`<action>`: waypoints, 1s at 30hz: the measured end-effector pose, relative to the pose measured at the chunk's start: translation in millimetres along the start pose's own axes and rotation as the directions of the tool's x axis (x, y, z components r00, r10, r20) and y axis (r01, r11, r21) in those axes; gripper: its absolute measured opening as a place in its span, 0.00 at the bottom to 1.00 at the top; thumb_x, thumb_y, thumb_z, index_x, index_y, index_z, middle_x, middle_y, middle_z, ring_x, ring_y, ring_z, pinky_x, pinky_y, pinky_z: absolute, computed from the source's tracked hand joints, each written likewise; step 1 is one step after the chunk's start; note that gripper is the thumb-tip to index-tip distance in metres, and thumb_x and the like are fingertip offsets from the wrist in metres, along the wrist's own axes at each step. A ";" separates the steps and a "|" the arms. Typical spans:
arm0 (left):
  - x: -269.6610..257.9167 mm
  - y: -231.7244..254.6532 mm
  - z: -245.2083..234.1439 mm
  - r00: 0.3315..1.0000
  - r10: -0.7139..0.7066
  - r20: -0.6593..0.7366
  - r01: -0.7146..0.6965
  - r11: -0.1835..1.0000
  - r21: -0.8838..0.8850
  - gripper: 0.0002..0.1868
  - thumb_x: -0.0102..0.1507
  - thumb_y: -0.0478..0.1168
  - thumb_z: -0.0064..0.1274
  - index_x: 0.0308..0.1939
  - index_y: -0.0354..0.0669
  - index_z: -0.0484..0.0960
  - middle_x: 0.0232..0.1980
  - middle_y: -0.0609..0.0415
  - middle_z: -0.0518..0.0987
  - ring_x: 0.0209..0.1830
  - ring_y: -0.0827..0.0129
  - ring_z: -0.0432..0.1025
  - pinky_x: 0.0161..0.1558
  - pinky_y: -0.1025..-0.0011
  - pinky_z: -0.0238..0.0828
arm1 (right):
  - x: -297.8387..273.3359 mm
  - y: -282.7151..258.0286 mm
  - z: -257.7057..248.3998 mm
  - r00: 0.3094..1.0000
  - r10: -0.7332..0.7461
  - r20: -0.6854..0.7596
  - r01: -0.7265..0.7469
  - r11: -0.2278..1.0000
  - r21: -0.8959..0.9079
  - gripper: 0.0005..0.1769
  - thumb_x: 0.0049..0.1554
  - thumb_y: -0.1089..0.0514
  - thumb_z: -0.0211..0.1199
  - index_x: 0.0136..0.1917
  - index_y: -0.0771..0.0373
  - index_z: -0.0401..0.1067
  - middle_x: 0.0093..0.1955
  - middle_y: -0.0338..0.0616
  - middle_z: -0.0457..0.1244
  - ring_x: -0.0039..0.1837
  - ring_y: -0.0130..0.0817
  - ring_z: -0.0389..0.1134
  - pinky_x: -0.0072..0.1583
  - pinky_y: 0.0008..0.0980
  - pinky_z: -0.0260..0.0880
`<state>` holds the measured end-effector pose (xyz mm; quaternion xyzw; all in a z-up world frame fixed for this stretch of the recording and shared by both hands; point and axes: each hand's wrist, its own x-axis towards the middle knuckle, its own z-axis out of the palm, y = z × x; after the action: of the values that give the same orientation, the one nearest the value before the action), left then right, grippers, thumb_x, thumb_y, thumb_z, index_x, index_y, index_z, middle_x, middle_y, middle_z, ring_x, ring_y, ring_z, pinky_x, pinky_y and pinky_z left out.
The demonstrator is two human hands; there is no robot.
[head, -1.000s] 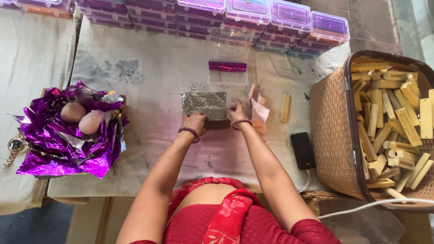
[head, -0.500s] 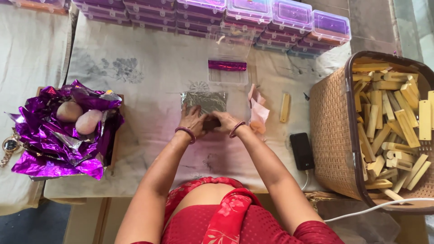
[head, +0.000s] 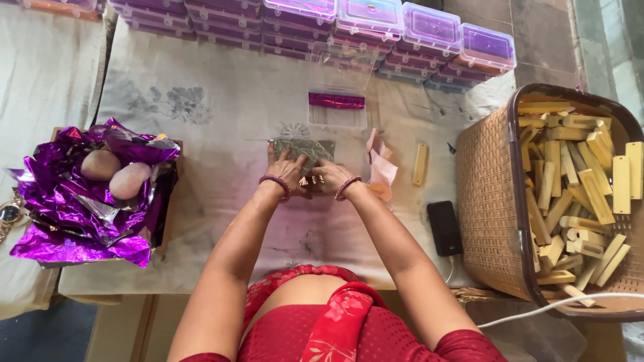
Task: The recorder is packaging small wooden blocks into clear plastic containers and wrapping some in foil.
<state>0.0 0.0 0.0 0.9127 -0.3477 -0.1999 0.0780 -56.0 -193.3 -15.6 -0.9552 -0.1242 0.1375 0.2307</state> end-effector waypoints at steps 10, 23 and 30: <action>7.1 -7.0 16.7 1.000 -0.026 -0.014 0.027 0.999 0.023 0.63 0.40 0.72 0.71 0.72 0.48 0.62 0.63 0.46 0.78 0.81 0.49 0.49 0.71 0.28 0.15 | 41.2 11.0 5.8 0.958 0.172 0.227 -0.100 0.949 -0.299 0.19 0.52 0.44 0.65 0.56 0.47 0.79 0.58 0.46 0.70 0.66 0.44 0.67 0.69 0.66 0.51; 6.2 -10.7 17.6 0.999 -0.041 0.031 0.039 0.997 0.062 0.43 0.50 0.72 0.64 0.63 0.57 0.75 0.62 0.54 0.80 0.81 0.51 0.50 0.72 0.27 0.18 | 2.6 14.3 40.0 0.821 -0.020 -0.571 -0.055 0.992 -0.114 0.16 0.57 0.50 0.66 0.57 0.56 0.77 0.64 0.49 0.65 0.62 0.51 0.66 0.63 0.49 0.65; 11.4 -17.5 28.8 0.999 -0.020 -0.027 0.022 0.997 0.075 0.41 0.52 0.69 0.64 0.63 0.58 0.76 0.68 0.61 0.75 0.81 0.52 0.49 0.72 0.25 0.20 | -4.7 -7.1 44.7 0.919 -0.005 -0.394 -0.050 0.990 -0.130 0.31 0.45 0.50 0.74 0.61 0.54 0.71 0.58 0.45 0.66 0.63 0.48 0.66 0.68 0.52 0.60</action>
<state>6.2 5.4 -34.6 0.9211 -0.3445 -0.1757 0.0461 -76.0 -170.5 -49.6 -0.9784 -0.0734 -0.0632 0.1829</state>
